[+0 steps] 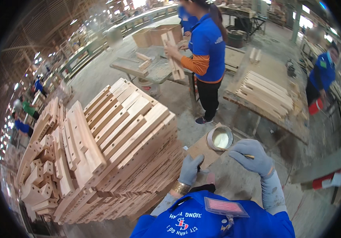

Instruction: The person sits on the floor and uses a brush to apply glue from a small container into the holes of wooden pieces. They handle the pieces one by one, dipping the brush into the container and applying the substance to the wood before placing the pieces on a nearby table.

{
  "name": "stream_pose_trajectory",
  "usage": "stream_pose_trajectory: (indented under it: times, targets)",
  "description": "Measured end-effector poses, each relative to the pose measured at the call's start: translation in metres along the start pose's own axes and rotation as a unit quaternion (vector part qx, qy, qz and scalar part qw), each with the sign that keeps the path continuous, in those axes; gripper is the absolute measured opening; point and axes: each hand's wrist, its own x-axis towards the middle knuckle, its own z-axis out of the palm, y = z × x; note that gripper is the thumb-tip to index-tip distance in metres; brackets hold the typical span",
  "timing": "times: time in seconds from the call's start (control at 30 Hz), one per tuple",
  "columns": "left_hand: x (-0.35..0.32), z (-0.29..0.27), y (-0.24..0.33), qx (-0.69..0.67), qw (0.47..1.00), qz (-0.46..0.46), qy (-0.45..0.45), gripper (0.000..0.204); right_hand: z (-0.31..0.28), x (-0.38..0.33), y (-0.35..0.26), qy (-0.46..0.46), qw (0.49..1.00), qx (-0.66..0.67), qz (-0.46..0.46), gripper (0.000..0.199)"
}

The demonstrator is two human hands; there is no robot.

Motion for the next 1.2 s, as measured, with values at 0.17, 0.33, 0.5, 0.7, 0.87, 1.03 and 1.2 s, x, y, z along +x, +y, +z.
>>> stream_pose_trajectory:
  times: [0.17,0.33,0.5,0.7,0.87,1.03,1.2]
  targets:
    - [0.087,0.031,0.008,-0.022,0.993,0.098,0.054,0.037,-0.043,0.084,0.083,-0.040,0.995,-0.053,-0.077,0.008]
    - [0.170,0.047,0.041,-0.030,0.983,0.134,0.122,0.036,-0.058,0.182,0.161,-0.043,0.989,-0.045,-0.135,0.009]
    - [0.259,0.043,0.058,-0.039,0.947,0.245,0.203,0.029,-0.049,0.273,0.239,-0.052,0.960,0.045,-0.272,0.008]
    - [0.343,0.022,0.114,-0.057,0.923,0.238,0.297,0.021,-0.020,0.380,0.309,-0.127,0.957,0.129,-0.226,0.008]
    - [0.403,-0.024,0.159,-0.032,0.905,0.250,0.342,0.018,0.013,0.453,0.351,-0.187,0.942,0.183,-0.212,0.008]
    - [0.467,-0.104,0.205,0.021,0.919,0.246,0.307,0.032,0.053,0.530,0.381,-0.125,0.967,0.062,-0.215,0.010]
    - [0.530,-0.150,0.258,0.020,0.941,0.193,0.278,0.035,0.105,0.592,0.413,-0.067,0.968,0.131,-0.202,0.009]
